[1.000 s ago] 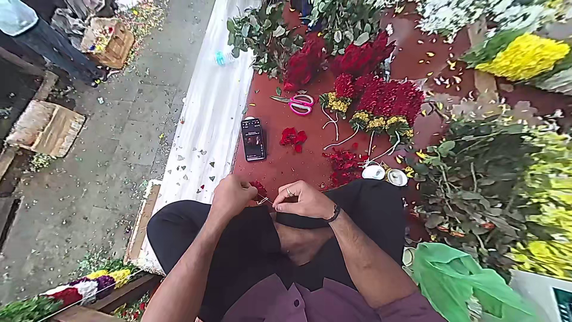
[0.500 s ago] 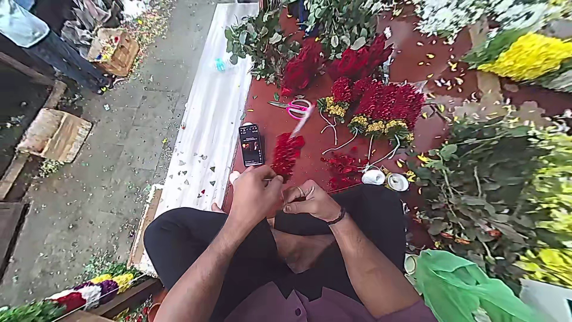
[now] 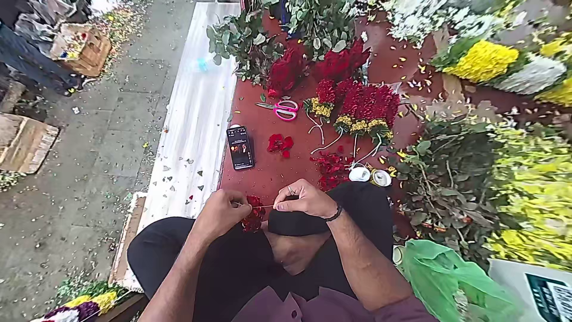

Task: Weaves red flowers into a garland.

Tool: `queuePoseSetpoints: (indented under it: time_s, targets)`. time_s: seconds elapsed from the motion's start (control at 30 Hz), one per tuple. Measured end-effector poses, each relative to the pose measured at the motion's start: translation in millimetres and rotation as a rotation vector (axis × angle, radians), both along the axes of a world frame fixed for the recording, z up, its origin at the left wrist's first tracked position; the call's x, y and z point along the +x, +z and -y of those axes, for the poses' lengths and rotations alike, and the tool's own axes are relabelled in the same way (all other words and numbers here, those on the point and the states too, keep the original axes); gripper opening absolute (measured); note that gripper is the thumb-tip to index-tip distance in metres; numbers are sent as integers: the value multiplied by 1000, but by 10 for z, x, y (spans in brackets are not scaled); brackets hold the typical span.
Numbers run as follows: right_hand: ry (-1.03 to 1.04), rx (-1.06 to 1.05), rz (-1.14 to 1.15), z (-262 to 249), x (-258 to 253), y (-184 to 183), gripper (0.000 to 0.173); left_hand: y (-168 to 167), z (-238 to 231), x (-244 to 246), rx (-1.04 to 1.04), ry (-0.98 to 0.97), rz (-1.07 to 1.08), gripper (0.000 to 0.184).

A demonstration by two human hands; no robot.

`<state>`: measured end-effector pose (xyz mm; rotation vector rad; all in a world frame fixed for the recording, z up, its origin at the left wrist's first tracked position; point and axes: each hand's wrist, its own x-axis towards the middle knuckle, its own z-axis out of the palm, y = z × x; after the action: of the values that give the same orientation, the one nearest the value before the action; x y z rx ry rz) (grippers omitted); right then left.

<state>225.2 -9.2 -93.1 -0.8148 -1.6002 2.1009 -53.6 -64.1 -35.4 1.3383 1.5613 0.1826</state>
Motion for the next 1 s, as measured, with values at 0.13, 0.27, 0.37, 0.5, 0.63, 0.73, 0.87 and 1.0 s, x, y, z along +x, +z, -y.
queuePoseSetpoints:
  time_s: [0.13,0.27,0.37,0.5,0.63,0.73,0.87,1.0]
  targets:
    - [-137,83,546,-421,140,-319,16,148,50,-7,108,59,66,15]
    - [-143,451,1044,-935,33,-1026,23,104,93,-11,151,101,55,15]
    - [-67,741,1165,-1086,-170,-1349,24,-99,132,26,34,56,-51,16]
    - [-17,785,1279,-1090,-305,-1501,27,-217,146,152,-93,-53,-193,21]
    - [-187,446,1074,-1096,-207,-1409,38,-193,93,215,-128,-90,-187,20]
    - [-375,-57,716,-1035,-145,-1189,29,-201,117,215,-110,-95,-181,20]
    - [-502,-346,440,-803,-119,-735,20,-199,147,186,-97,-64,-166,20]
    - [-526,-285,320,-559,-143,-641,31,-245,175,161,-52,-39,-153,21]
